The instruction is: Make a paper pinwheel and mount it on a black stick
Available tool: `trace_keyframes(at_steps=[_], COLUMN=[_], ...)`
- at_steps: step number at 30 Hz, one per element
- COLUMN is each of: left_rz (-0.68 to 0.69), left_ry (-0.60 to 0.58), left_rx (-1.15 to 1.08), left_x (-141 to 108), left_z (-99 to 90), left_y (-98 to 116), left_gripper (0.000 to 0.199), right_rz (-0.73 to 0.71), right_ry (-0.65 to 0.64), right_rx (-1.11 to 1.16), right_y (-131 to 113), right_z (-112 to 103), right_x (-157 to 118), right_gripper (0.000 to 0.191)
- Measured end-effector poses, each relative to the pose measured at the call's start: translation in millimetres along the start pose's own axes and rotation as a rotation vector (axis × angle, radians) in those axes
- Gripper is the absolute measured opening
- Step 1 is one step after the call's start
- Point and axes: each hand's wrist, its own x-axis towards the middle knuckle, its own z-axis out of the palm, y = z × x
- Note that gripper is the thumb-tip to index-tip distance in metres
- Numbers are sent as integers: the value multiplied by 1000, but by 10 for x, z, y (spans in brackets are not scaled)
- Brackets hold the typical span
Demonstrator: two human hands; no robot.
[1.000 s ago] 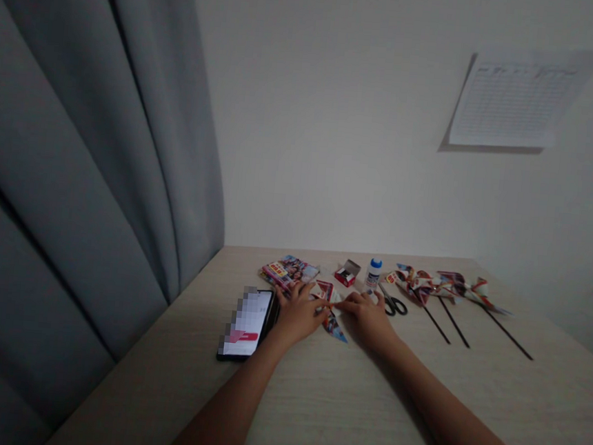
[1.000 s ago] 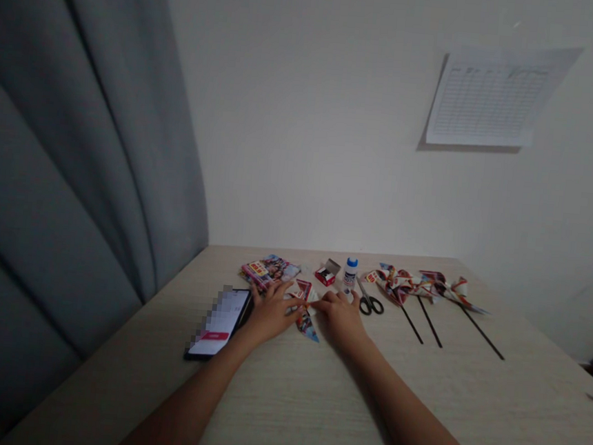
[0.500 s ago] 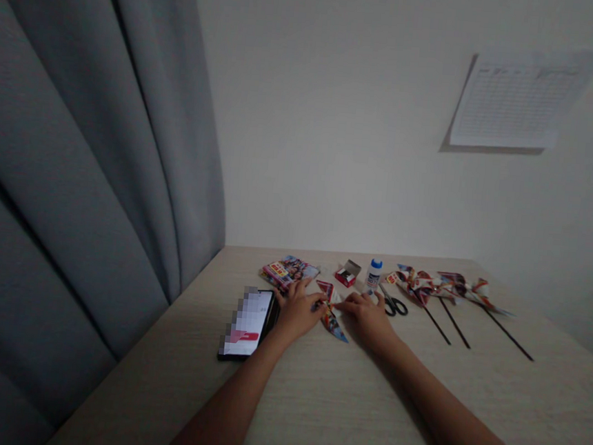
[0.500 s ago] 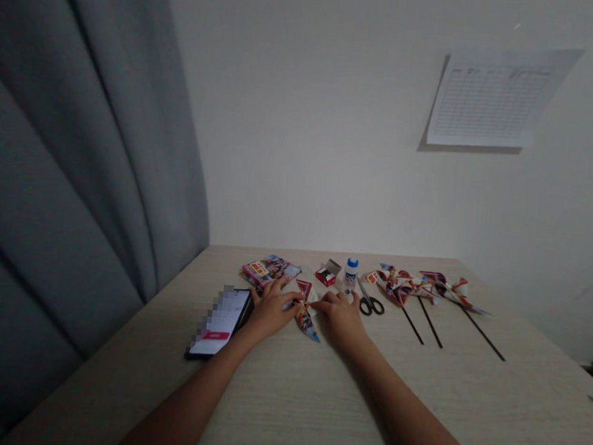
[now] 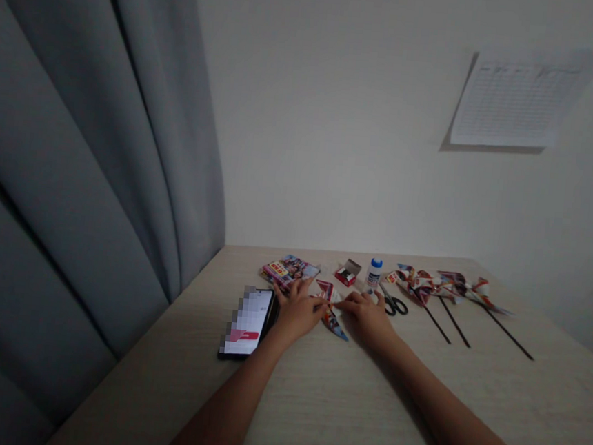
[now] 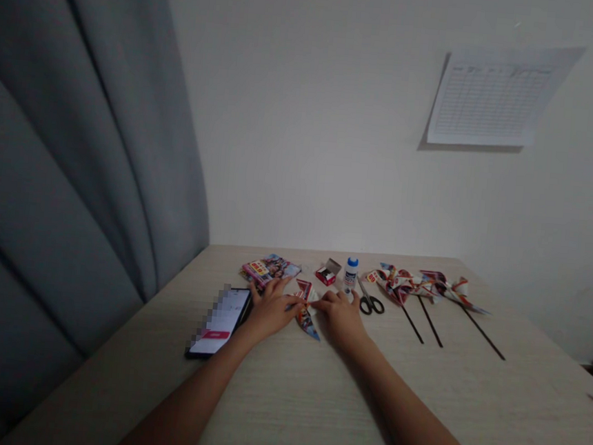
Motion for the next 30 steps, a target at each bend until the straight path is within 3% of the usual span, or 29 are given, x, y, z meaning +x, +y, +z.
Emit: trace_keyframes(at_steps=[13,23,30], left_rz=[-2,-96,-39], left_ry=[-10,26,0], left_rx=[-31,-157,-101], left_x=[-16,12,-1], left_z=[28,45,33], left_y=[-11,34,35], left_gripper=[27,28,22], right_rz=[5,-12,-1], right_ry=[34,30,27], right_rx=[41,25,22], right_y=[24,24,43], right_z=[-10,-3,22], right_x=[3,13,25], right_gripper=[36,35,36])
